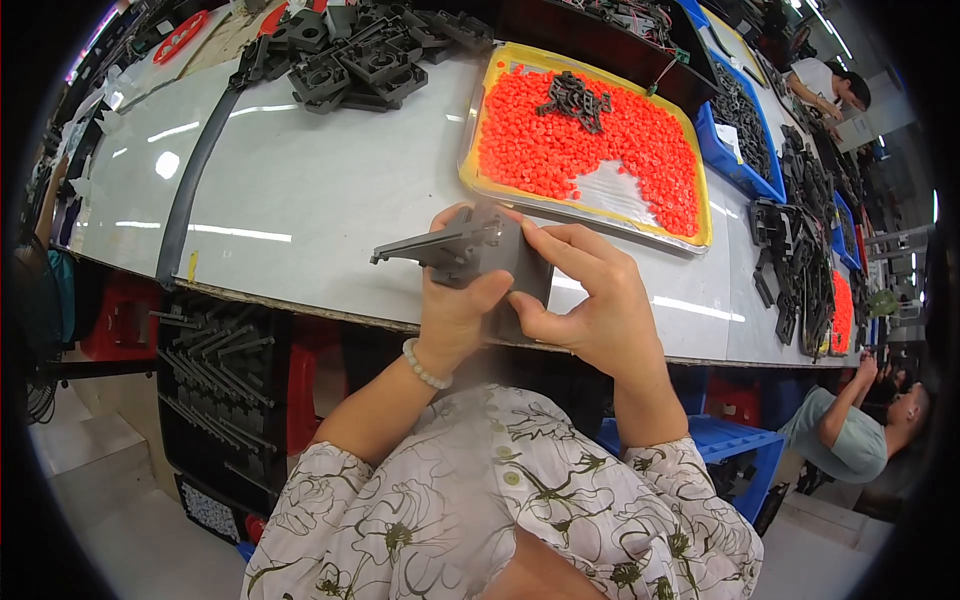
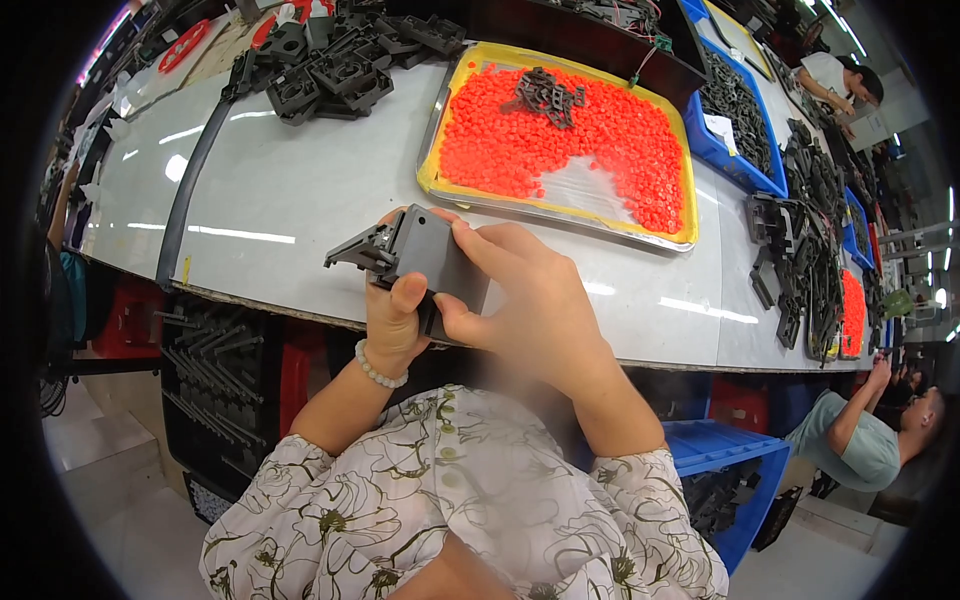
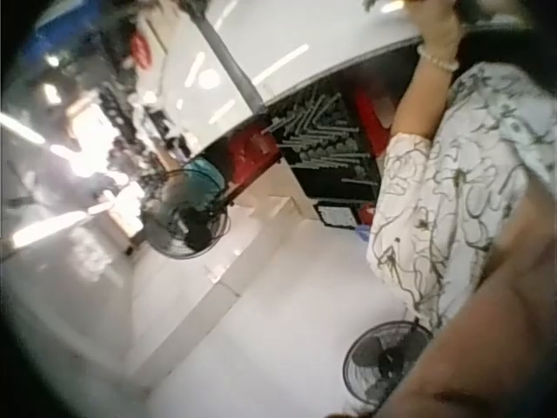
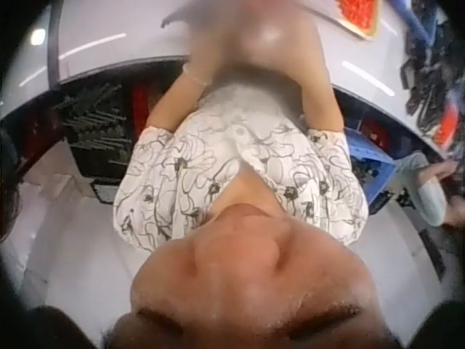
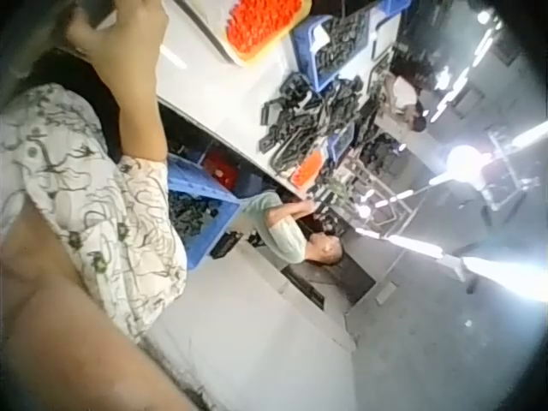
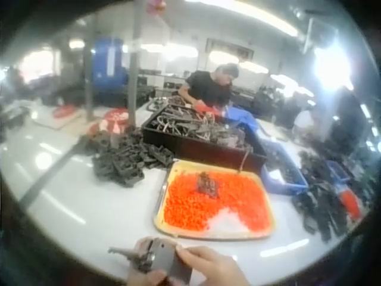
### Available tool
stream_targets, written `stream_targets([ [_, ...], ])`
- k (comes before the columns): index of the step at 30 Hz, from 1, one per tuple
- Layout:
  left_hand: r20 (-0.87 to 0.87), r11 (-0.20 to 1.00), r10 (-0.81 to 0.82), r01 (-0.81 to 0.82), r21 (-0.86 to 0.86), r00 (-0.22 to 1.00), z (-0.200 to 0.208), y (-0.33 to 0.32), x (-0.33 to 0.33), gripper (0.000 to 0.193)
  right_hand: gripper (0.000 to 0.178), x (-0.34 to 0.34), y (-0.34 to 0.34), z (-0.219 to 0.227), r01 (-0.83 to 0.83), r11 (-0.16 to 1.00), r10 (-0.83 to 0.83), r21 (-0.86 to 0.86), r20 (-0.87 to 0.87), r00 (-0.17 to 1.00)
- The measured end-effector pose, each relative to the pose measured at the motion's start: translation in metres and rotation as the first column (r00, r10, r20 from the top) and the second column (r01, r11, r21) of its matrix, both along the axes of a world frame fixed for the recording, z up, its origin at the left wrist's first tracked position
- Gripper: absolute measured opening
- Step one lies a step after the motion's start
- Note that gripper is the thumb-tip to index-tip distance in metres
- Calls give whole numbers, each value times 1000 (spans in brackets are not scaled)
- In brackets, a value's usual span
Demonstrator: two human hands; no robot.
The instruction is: The person assembles small plastic housings by hand, inserting internal components such as cooling fans and internal wiring into them.
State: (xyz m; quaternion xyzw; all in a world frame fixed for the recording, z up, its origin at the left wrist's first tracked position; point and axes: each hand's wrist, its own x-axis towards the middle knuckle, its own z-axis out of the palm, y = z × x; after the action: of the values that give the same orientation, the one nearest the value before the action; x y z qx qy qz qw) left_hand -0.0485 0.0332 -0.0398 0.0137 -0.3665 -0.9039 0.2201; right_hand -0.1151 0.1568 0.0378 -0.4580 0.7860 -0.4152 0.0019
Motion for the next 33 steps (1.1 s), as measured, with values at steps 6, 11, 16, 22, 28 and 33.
stream_targets([
  [6, -40, 1000, -5, 6, 12, 999, 1, 2, -1, 67, 53, 1, 1, -1, 1, 1000, -1, 6, 30, 1000],
  [11, 35, 998, -36, 34, 56, 999, 1, -2, 0, 69, 54, 2, -1, -5, 12, 1000, -12, 0, 25, 1000],
  [16, 19, 993, -44, 41, 114, 999, -2, -1, 0, 68, 54, 2, 0, -4, 24, 1000, -24, -4, 41, 999],
  [22, -12, 986, -67, 68, 152, 998, -2, -2, 0, 75, 53, 1, 0, 0, 20, 999, -22, 28, 75, 997],
  [28, 47, 999, -8, 6, 36, 999, 8, 0, -2, 76, 53, 1, 0, 2, 11, 1000, -12, 12, 49, 999],
  [33, 14, 999, 36, -36, 19, 999, 10, 5, -4, 73, 53, 4, -2, 4, 31, 999, -29, -18, 90, 995],
])
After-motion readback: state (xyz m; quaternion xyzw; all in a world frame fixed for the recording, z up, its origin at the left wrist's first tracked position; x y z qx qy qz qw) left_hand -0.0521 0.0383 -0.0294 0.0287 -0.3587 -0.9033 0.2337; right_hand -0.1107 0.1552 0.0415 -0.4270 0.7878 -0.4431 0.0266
